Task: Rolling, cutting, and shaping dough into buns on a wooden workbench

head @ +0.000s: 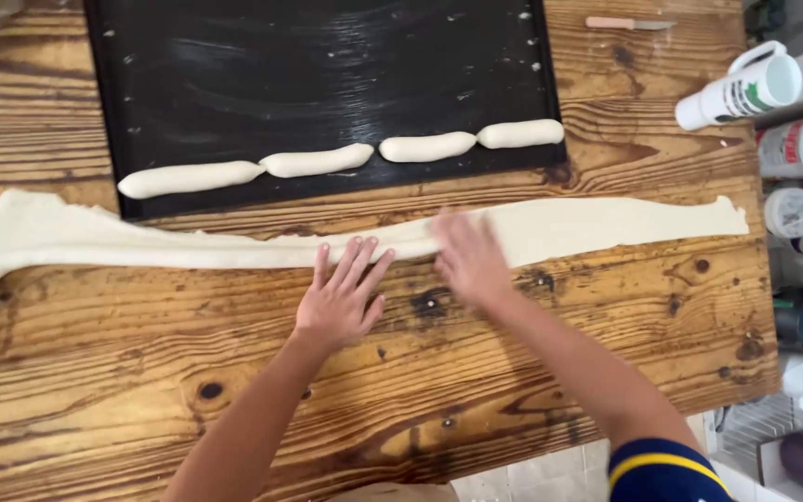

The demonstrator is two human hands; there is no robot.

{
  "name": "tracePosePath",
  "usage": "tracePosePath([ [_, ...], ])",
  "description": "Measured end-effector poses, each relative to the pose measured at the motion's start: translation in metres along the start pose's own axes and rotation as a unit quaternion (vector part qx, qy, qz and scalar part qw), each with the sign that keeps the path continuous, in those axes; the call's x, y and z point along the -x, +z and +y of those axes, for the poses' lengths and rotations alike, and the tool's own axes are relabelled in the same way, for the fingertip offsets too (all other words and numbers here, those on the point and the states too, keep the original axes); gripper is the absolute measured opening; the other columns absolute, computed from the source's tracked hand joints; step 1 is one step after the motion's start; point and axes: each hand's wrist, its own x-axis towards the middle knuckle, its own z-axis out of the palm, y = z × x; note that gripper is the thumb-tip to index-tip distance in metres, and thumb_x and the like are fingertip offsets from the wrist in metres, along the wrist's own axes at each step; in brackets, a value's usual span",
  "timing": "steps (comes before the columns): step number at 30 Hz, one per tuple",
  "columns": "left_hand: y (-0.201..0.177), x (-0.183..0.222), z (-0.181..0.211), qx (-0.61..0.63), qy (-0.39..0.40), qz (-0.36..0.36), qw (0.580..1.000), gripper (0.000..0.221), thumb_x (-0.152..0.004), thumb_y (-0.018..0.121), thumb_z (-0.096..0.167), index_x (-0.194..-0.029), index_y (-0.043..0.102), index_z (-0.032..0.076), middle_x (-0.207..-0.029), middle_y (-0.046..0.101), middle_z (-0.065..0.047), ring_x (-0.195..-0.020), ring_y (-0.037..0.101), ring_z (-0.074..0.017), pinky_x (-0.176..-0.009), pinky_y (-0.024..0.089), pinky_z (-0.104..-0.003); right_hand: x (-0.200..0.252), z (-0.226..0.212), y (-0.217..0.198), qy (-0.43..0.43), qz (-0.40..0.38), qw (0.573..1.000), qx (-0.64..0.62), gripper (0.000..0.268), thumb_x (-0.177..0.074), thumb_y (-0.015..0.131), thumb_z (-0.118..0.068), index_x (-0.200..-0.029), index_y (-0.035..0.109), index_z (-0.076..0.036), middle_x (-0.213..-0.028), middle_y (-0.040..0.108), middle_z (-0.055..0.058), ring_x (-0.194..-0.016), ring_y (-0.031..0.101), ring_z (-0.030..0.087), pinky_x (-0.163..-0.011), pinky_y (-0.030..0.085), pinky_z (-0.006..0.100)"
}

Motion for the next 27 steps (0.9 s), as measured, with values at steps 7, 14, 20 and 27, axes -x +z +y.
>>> tracePosePath([
  [7,-0.011,0.000,0.003,0.002,0.003,0.027,1.000,0.066,-0.095,0.036,0.047,-0.159,0.041,0.030,-0.164,0.037,-0.005,-0.153,0.032,-0.0225,-0.126,0.011,-0.058,0.009,0.027,-0.002,-0.011,0.066,0.998,0.009,0.045,-0.098,0.062,-0.038,-0.133,0.066,-0.010,-0.139,0.056,0.015,-0.139,0.047,0.040,-0.114,0.033,0.068],
  [14,-0.016,0.003,0.006,0.013,0.004,0.007,1.000,0.068,-0.094,0.042,0.043,-0.160,0.040,0.028,-0.162,0.040,-0.008,-0.150,0.037,-0.0246,-0.124,0.017,-0.058,0.008,0.085,0.000,0.048,0.058,0.995,0.060,0.067,-0.097,0.058,-0.044,-0.150,0.052,-0.004,-0.155,0.047,0.027,-0.141,0.044,0.048,-0.118,0.025,0.069],
  [20,-0.004,0.003,0.002,-0.017,0.020,0.059,0.998,0.064,-0.094,0.041,0.036,-0.157,0.046,0.028,-0.161,0.042,-0.007,-0.149,0.040,-0.0248,-0.124,0.025,-0.053,0.061,0.041,0.007,0.070,0.050,0.995,0.042,0.058,-0.102,0.053,-0.038,-0.148,0.052,-0.003,-0.151,0.050,0.022,-0.142,0.046,0.036,-0.119,0.030,0.062],
  [27,-0.002,0.004,0.009,-0.010,0.006,0.054,0.998,0.066,-0.091,0.046,0.036,-0.157,0.046,0.028,-0.160,0.043,-0.008,-0.148,0.041,-0.0251,-0.124,0.025,-0.053,0.086,0.013,-0.014,0.153,-0.065,0.986,-0.035,0.065,-0.107,0.032,-0.054,-0.164,0.028,-0.023,-0.168,0.029,0.006,-0.155,0.024,0.027,-0.126,0.012,0.059],
])
